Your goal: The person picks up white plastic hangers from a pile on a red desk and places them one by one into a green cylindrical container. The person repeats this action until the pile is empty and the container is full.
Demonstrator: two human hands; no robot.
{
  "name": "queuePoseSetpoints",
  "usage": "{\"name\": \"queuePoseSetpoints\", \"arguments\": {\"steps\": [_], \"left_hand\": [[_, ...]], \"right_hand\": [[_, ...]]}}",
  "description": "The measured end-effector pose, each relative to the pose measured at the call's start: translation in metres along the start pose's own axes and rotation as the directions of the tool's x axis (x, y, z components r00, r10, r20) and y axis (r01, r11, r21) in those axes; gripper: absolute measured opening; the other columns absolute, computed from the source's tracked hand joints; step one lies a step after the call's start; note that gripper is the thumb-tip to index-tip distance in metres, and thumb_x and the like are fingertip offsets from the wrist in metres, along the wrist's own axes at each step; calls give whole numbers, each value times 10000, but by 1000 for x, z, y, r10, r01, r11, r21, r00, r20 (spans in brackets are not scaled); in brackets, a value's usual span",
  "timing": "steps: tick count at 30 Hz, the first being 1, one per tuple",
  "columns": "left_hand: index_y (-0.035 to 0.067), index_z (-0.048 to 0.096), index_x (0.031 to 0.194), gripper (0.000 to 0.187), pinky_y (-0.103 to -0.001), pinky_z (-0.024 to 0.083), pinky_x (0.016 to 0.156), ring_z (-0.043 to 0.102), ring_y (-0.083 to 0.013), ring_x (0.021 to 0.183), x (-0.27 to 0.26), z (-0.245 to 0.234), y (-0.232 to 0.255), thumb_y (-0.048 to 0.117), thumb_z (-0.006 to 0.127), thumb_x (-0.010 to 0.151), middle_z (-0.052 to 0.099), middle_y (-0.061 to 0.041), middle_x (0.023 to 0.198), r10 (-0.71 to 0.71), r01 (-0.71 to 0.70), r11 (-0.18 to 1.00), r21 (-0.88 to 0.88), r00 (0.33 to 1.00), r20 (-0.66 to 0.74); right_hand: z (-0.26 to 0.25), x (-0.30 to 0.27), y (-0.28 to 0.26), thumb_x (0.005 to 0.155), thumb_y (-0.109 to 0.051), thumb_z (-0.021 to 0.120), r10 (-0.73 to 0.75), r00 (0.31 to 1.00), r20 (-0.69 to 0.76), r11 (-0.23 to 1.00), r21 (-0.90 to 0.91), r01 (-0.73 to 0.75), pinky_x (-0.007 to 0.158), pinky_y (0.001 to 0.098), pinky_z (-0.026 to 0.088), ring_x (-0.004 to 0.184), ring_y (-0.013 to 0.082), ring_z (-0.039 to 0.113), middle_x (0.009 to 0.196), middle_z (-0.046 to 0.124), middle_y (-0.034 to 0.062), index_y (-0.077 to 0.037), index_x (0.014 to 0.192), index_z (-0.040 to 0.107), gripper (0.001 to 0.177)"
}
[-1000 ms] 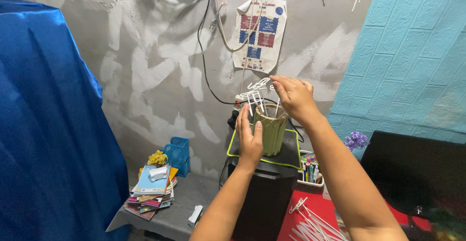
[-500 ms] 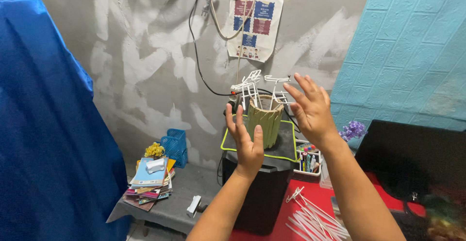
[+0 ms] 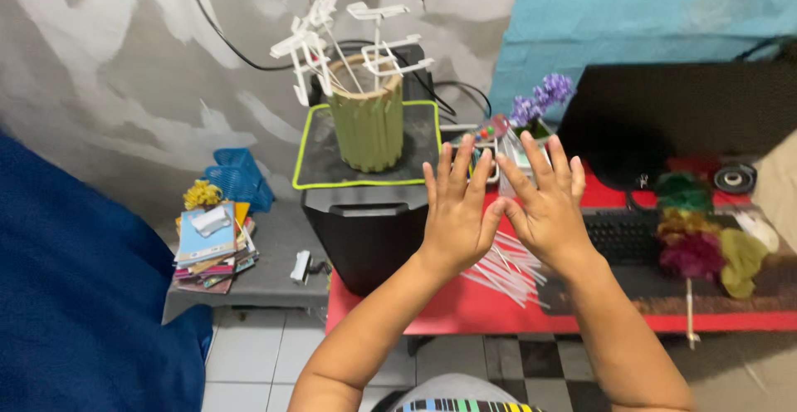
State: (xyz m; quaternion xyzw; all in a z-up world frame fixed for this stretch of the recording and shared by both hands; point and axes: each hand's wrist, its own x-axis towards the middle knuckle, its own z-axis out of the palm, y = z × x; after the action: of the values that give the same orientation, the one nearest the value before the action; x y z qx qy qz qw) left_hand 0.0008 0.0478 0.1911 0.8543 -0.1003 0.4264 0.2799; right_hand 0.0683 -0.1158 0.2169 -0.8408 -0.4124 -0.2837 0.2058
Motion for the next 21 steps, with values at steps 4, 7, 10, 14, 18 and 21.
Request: {"name": "queuePoseSetpoints", "arguments": {"steps": [4, 7, 10, 14, 18, 21], "left_hand": [[95, 299, 1627, 698, -682, 104, 1269, 114, -426, 1624, -16, 51, 4, 352, 577, 1041, 152, -173, 1733, -51, 59, 997, -44, 986, 161], [83, 297, 1623, 709, -684, 132, 1255, 131, -422, 1611, -28, 94, -11, 335, 586, 1028, 155, -174, 1725, -99, 111, 993, -36, 966, 237], [59, 299, 1613, 723, -687, 143, 1230, 141, -435, 1590, -56, 138, -39, 304, 595, 1000, 167, -183, 1713, -201, 209, 978, 7, 926, 321], [43, 323, 1578, 737, -686, 156, 1201, 158, -442, 1547, -109, 197, -82, 320, 618, 962, 185, -197, 1682, -368, 338, 929, 149, 820, 439], [68, 354, 1555, 698, -692, 148, 1178, 156, -425, 1545, -164, 232, -108, 371, 603, 978, 206, -178, 1668, -510, 441, 859, 260, 686, 519], [75, 357, 1538, 711, -679, 142, 1180, 140, -421, 1538, -190, 247, -122, 382, 600, 945, 196, -169, 1664, -606, 511, 790, 340, 564, 561]], "right_hand": [[23, -45, 41, 983, -318, 600, 162, 982, 99, 987, 2, -163, 1213, 681, 117, 1576, 426, 157, 1709, 248, 108, -242, 1567, 458, 605], [52, -75, 74, 1002, -303, 602, 265, 949, 174, 963, -4, -268, 1195, 688, 125, 1569, 435, 162, 1704, 254, 112, -240, 1568, 459, 588], [90, -114, 105, 999, -289, 603, 349, 899, 264, 931, 10, -365, 1164, 693, 134, 1548, 441, 179, 1684, 282, 127, -227, 1552, 471, 571], [155, -171, 147, 978, -259, 609, 385, 854, 352, 910, 10, -414, 1163, 660, 176, 1520, 408, 253, 1629, 384, 137, -197, 1502, 521, 535], [220, -218, 179, 913, -192, 619, 369, 813, 450, 900, 44, -433, 1113, 574, 310, 1457, 339, 409, 1515, 521, 132, -134, 1417, 574, 510], [258, -232, 198, 912, -145, 613, 285, 826, 486, 922, 97, -376, 1138, 501, 402, 1355, 332, 524, 1439, 591, 128, -102, 1368, 613, 458]]}}
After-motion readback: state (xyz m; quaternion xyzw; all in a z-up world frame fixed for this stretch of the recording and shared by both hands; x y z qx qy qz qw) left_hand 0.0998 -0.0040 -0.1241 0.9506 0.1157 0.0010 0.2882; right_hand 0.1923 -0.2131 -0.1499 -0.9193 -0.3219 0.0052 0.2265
